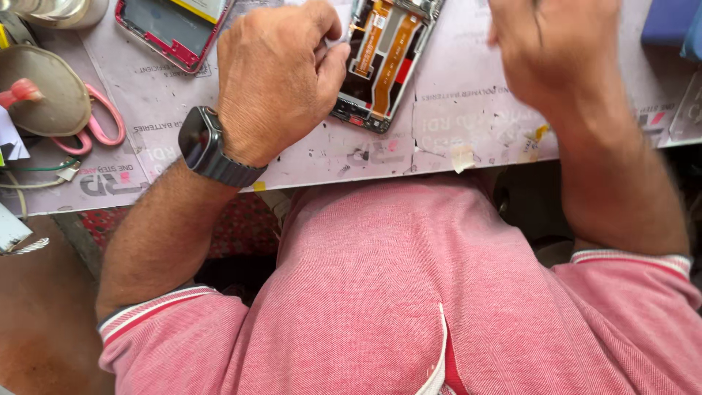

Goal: The person uses a green plastic pry tool to separate the back cover and remove the battery from a disassembled smartphone. They then lift the motherboard assembly and continue prying along the edges of the device.

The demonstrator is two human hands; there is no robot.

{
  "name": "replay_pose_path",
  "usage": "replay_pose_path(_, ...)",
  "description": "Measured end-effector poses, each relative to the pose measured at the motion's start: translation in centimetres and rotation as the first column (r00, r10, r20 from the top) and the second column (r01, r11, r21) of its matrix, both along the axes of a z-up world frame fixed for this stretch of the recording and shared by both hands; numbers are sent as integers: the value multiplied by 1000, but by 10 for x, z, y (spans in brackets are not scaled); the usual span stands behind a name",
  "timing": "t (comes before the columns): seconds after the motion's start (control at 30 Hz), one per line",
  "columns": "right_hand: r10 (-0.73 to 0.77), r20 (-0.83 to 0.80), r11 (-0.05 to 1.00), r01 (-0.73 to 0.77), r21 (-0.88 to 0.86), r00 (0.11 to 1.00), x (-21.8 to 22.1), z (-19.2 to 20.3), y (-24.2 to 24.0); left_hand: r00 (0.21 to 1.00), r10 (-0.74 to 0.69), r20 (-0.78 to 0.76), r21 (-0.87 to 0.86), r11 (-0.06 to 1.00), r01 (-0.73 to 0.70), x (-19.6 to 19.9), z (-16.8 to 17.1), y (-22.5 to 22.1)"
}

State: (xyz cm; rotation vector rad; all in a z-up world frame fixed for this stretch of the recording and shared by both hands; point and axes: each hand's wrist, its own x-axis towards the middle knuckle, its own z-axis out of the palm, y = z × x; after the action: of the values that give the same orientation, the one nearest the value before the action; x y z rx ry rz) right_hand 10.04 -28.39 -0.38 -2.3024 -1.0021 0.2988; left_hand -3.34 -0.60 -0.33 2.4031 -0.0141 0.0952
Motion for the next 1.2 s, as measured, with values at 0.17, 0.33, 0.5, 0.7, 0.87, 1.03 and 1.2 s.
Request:
replay_pose_path(0.17, 23, 75, 988, -34, 153, 997, -23, 2, -7, 1000, -18, 17, 7, 1000, 18, 9, 0, 5)
replay_pose_path(0.33, 12, 50, 978, -22, 208, 999, -38, -4, -9, 999, -33, -29, -42, 999, 32, 17, -1, 7)
replay_pose_path(0.5, -13, -60, 980, 25, 199, 998, -33, 0, -12, 997, -45, -56, -33, 999, 44, 16, 1, 8)
replay_pose_path(0.7, 40, -10, 991, -39, 129, 999, -19, 11, -12, 995, -64, -81, 19, 998, 66, 10, 3, 5)
replay_pose_path(0.87, 89, 98, 994, -94, 49, 991, -14, 11, -13, 997, -66, -47, -16, 998, 65, 12, 2, 5)
replay_pose_path(1.03, -134, -335, 955, 212, 206, 933, -40, 5, -17, 992, -36, 118, -89, 995, 47, 18, 0, 5)
replay_pose_path(1.2, -164, -650, 842, 449, 300, 742, -54, -4, -18, 995, -32, 91, -85, 996, 40, 18, -1, 2)
